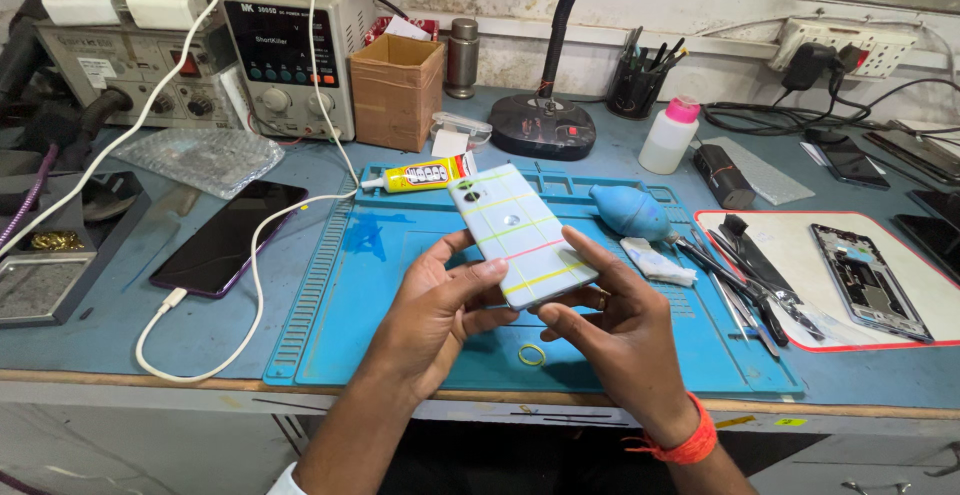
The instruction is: The person holds a white smartphone wrapped with rubber bands and turns it while pressing on its back, then sets it aside and wipes the work mat. They then pick up a purple smartphone, detach its back cover, hold the cover and body apart, and use a black marker-like tool on the exposed internal frame.
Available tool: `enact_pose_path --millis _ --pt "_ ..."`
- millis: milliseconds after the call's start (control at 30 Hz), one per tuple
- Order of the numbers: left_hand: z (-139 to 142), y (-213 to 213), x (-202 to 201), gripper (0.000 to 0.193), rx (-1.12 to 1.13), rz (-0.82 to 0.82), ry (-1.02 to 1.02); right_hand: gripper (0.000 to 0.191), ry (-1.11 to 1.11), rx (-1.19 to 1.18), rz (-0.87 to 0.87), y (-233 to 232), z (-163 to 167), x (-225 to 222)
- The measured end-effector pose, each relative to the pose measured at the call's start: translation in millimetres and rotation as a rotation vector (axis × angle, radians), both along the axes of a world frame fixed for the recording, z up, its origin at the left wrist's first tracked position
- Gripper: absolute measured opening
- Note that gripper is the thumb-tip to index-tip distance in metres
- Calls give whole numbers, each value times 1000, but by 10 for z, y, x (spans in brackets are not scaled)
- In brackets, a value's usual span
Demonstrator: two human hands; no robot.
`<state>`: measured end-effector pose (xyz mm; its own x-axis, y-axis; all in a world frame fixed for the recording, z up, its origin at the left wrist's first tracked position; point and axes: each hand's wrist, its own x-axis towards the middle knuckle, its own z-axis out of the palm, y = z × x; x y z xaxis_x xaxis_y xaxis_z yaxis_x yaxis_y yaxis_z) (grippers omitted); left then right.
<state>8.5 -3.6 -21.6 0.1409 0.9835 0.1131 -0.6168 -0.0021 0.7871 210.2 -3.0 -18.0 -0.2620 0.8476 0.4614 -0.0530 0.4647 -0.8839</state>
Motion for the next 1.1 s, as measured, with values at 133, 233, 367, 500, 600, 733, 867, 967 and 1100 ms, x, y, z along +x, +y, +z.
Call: enact_pose_path --millis 133,233,367,500,600,733,867,967,1100 --pt "-26 -23 15 71 -31 -11 -31 66 48 19 10 5 -16 7" --pt "-35 -26 23 72 -42 -14 -37 64 47 26 16 2 -24 25" --pt "-7 -42 37 69 -28 -17 -58 65 77 12 37 -5 -4 18" --pt "60 -88 105 71 3 93 6 75 163 -62 -7 -15 52 -14" --pt "113 -136 141 72 60 184 37 73 173 -25 -33 -34 70 -54" --pt "157 -198 179 74 152 230 57 66 185 -9 -54 -36 78 -69" --pt "182 -218 228 73 189 261 81 51 184 10 -64 -15 84 -51" --pt "204 -225 225 72 218 261 102 43 172 -32 -78 -30 76 -58" --pt "215 -251 229 76 302 308 157 37 165 -63 -127 -43 61 -99"
